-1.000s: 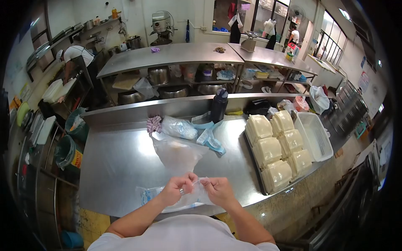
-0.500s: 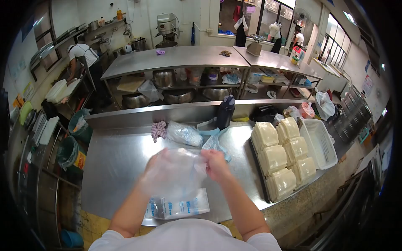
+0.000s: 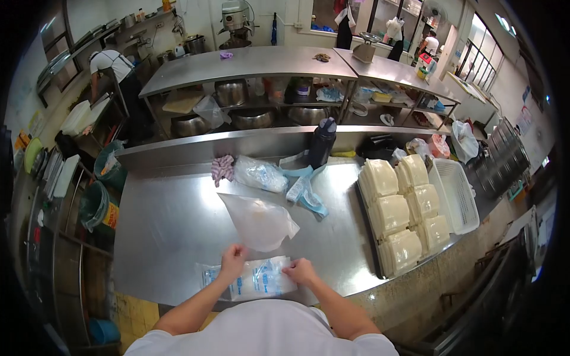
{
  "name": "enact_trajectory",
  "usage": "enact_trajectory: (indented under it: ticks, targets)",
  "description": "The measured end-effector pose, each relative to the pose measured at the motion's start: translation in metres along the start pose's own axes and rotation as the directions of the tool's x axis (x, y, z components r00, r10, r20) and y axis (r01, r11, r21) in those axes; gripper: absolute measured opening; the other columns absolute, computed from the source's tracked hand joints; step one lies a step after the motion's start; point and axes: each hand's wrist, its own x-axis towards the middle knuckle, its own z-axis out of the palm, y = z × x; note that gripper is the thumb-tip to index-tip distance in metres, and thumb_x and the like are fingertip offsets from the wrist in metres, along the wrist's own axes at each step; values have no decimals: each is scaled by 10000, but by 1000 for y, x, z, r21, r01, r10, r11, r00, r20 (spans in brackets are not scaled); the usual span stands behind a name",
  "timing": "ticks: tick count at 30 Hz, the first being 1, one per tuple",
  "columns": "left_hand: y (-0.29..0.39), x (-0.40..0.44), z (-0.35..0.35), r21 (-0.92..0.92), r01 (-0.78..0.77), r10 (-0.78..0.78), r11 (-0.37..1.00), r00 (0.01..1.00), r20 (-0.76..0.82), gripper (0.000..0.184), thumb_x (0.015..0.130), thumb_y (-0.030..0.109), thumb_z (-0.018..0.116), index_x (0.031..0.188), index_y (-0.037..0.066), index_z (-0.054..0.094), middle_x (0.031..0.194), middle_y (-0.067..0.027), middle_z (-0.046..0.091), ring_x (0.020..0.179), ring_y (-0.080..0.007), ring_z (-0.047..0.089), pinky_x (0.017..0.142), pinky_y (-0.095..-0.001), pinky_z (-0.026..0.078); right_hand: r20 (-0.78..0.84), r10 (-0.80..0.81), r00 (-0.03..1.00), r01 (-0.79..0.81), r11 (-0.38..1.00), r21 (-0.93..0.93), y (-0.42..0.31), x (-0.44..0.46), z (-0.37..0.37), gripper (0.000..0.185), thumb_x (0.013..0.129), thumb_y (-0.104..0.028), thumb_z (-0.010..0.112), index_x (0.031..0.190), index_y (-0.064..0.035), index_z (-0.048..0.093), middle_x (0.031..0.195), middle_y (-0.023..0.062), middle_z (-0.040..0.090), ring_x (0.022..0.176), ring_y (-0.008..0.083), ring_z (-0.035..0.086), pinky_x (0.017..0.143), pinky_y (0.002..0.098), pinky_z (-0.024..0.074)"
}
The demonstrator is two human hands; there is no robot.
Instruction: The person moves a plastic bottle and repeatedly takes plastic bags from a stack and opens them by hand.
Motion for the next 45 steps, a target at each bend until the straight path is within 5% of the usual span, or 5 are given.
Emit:
enact_trajectory:
  ticks: [8, 17, 29, 35, 45]
  targets:
    - [-4, -78, 7, 626, -537, 366, 566, 844, 393, 745, 878, 331, 708, 1422, -75, 400, 1539, -305, 295, 1446, -447, 272, 1204, -516, 212, -340, 98, 935, 172, 712, 680, 49, -28, -6, 192, 940, -160, 665, 994, 15, 724, 735, 50, 681, 617, 127, 606, 556, 273, 467]
    - [137, -89, 28, 75, -636, 586, 768, 745, 318, 789, 811, 202, 805, 1468, 28, 404, 1438, -211, 494, 1362, -344, 463, 1118, -429, 383, -288, -307, 907, 416, 761, 498, -54, -125, -78, 102, 949, -71, 654, 901, -4, 714, 747, 25, 682, 660, 91, 596, 627, 232, 482]
    - [197, -81, 19, -692, 31, 473, 722, 707, 526, 60, 928, 88, 675, 924, 30, 660, 946, -24, 636, 890, -128, 561, 835, -287, 455, -338, -364, 868, 487, 758, 434, -122, -131, -94, 319, 999, -253, 611, 879, 25, 708, 704, 12, 649, 663, 130, 573, 663, 282, 488]
    - [210, -46, -47, -851, 122, 531, 511, 734, 423, 324, 948, 386, 632, 836, 88, 571, 878, -60, 615, 819, -208, 581, 779, -377, 480, -127, -544, 829, -24, -262, 965, -160, -106, -148, 239, 1002, -235, 530, 908, -40, 632, 805, 46, 661, 791, 289, 683, 817, 460, 554]
    - [60, 89, -20, -623, 578, -236, 527, 804, 546, 336, 1019, 371, 512, 779, 139, 549, 674, 0, 523, 515, -124, 468, 468, -271, 361, 14, -139, 990, 30, 307, 951, -103, 49, -61, 140, 919, -161, 631, 962, -28, 638, 810, 69, 659, 662, 191, 647, 551, 369, 539]
